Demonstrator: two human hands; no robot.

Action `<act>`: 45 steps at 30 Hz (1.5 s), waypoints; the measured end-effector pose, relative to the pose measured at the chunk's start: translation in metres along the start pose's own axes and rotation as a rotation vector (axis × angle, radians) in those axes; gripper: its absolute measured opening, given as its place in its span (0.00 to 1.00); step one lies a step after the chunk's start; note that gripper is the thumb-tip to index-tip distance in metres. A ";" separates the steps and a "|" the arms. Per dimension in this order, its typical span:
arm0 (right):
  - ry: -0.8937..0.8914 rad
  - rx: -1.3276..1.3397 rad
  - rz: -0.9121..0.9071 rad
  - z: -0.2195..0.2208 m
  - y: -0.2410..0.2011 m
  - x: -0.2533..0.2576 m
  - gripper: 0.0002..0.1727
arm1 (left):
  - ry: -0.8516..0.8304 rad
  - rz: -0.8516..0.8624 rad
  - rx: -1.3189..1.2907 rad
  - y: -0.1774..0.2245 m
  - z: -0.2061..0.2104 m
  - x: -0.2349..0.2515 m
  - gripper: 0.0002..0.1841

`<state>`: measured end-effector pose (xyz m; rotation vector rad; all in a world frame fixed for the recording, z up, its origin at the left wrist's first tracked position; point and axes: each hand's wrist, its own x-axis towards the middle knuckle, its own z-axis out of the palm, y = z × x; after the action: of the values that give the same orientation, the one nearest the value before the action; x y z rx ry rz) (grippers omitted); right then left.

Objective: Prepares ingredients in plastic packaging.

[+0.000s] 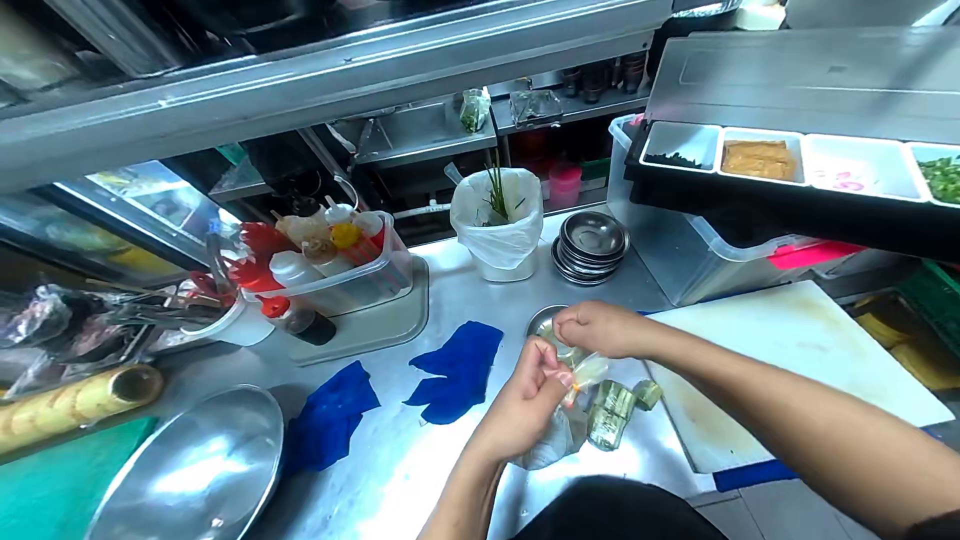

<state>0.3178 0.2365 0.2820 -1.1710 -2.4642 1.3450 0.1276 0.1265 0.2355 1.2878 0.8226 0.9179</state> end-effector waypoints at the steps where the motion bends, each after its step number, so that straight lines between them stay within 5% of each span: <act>1: -0.028 -0.079 0.003 -0.006 -0.011 0.001 0.19 | 0.017 -0.008 0.070 0.002 0.004 0.000 0.07; 4: -0.056 -0.252 0.029 -0.014 -0.039 -0.005 0.20 | 0.122 -0.006 0.228 0.002 0.015 0.001 0.05; 9: 0.180 -0.541 0.045 0.016 -0.079 -0.055 0.16 | 0.262 0.002 0.289 -0.001 0.021 0.004 0.07; 12: 0.437 -0.463 -0.070 0.058 -0.058 -0.082 0.13 | 0.256 -0.017 0.276 0.003 0.018 0.004 0.04; 19: 0.618 -0.357 -0.098 0.109 -0.016 -0.119 0.16 | 0.149 -0.045 0.172 0.002 0.020 0.004 0.04; 23: 0.562 -0.438 -0.038 0.098 -0.025 -0.124 0.15 | 0.174 -0.037 0.178 0.002 0.023 0.007 0.02; 30: 0.569 -0.439 -0.234 0.105 -0.041 -0.129 0.13 | 0.160 -0.016 0.225 0.000 0.024 0.007 0.01; 37: 0.528 -0.491 -0.091 0.099 -0.017 -0.128 0.19 | 0.150 0.060 0.173 -0.004 0.017 0.002 0.02; 45: 0.391 -0.338 -0.137 0.096 -0.029 -0.132 0.23 | 0.166 0.037 0.211 -0.004 0.020 0.005 0.01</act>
<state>0.3535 0.0744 0.2801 -1.1646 -2.4736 0.6053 0.1480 0.1230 0.2335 1.4258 1.0506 0.9969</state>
